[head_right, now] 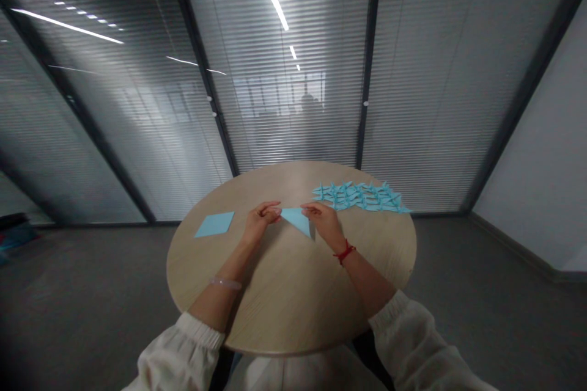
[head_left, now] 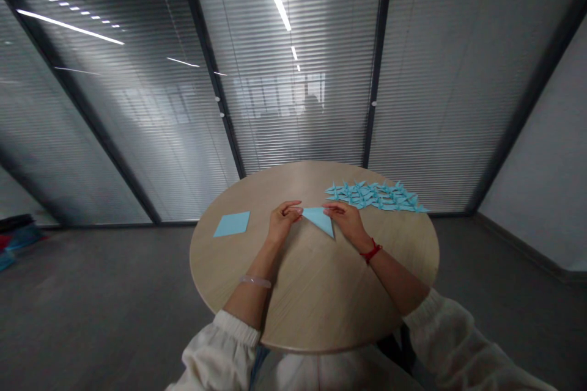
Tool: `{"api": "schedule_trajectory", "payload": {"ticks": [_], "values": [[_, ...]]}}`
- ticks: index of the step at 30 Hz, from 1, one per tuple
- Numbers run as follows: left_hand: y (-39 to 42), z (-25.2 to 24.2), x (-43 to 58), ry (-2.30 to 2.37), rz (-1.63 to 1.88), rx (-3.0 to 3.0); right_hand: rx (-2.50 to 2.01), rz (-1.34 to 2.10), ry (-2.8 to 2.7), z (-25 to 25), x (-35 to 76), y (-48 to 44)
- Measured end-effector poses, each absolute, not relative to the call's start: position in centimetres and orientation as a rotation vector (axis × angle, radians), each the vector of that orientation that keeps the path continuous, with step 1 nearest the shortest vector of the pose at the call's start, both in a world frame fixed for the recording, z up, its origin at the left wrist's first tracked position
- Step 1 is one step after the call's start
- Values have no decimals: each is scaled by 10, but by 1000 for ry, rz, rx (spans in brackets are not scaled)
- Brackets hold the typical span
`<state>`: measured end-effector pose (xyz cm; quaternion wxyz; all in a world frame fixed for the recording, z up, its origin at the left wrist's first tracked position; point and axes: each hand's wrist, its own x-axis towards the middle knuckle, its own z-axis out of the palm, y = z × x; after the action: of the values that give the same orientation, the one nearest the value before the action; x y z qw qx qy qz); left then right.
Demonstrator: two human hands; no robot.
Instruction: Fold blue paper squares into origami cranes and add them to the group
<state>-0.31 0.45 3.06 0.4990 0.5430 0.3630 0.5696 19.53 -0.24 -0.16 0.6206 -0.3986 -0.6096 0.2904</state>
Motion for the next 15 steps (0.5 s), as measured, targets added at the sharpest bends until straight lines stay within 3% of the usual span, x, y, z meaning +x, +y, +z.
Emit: {"api": "schedule_trajectory", "payload": {"ticks": [8, 15], "values": [[4, 23, 5, 792, 1391, 1114, -910, 702, -1327, -3, 194, -3], [-6, 15, 20, 750, 1100, 1226, -938, 741, -1303, -2, 188, -7]]}}
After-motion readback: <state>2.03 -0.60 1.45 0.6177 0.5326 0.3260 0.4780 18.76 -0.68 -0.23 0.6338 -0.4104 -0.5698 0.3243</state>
